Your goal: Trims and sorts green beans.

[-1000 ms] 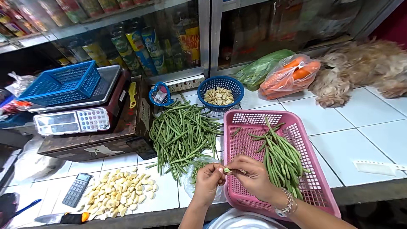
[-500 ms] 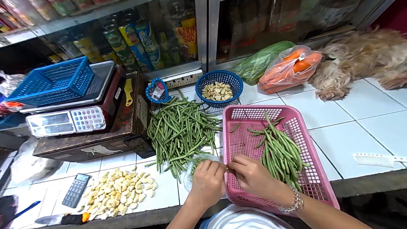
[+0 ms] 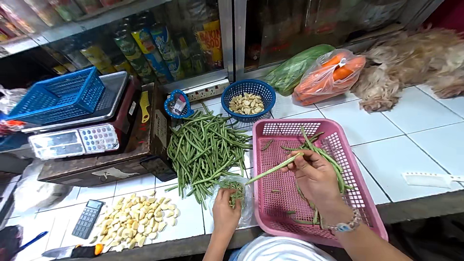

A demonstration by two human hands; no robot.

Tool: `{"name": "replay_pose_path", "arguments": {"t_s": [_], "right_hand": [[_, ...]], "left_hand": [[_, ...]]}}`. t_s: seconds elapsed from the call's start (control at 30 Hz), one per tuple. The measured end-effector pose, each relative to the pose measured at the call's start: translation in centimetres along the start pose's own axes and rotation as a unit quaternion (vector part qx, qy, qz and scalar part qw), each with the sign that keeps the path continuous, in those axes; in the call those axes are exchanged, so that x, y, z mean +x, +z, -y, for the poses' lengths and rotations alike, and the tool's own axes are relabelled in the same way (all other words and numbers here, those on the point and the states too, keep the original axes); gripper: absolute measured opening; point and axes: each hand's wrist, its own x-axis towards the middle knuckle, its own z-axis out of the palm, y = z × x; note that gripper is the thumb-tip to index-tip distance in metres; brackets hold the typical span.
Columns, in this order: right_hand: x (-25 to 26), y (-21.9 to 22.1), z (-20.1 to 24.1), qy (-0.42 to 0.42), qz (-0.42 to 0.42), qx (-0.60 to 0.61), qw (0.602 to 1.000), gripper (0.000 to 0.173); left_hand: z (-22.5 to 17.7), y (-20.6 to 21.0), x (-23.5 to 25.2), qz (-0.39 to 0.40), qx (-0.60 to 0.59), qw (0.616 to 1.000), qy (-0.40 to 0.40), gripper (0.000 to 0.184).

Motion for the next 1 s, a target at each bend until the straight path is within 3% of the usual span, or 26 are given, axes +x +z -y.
{"name": "replay_pose_path", "arguments": {"t_s": [0.1, 0.27, 0.37, 0.47, 0.57, 0.8, 1.0], "right_hand": [[-0.1, -0.1, -0.1, 0.037, -0.019, 0.011, 0.999, 0.032], [-0.5, 0.2, -0.6, 0.068, -0.043, 0.037, 0.996, 0.033], [-0.8, 0.1, -0.8, 0.080, -0.030, -0.008, 0.996, 0.024], [-2.9, 0.4, -1.4, 0.167, 0.079, -0.089, 0.979, 0.019], [-4.8, 1.5, -1.9, 0.238, 0.095, -0.087, 0.963, 0.014], [-5.0, 2.8, -2.7, 0.334, 0.075, -0.082, 0.936, 0.018], [-3.9, 4.0, -4.1, 0.366, 0.148, -0.114, 0.912, 0.038]], "left_hand": [[-0.8, -0.2, -0.2, 0.006, -0.114, 0.993, -0.035, 0.036], [-2.2, 1.1, -0.1, -0.053, -0.237, 0.969, 0.048, 0.018], [-2.5, 1.7, 0.1, -0.098, -0.213, 0.966, 0.105, 0.013], [-3.0, 2.0, 0.4, -0.127, -0.135, 0.965, 0.188, 0.010], [-3.4, 2.1, 0.4, -0.128, -0.078, 0.962, 0.226, 0.010], [-1.7, 2.1, -1.1, -0.143, -0.022, 0.965, 0.218, 0.012], [-0.3, 1.4, -1.4, -0.144, -0.062, 0.974, 0.163, 0.013]]}}
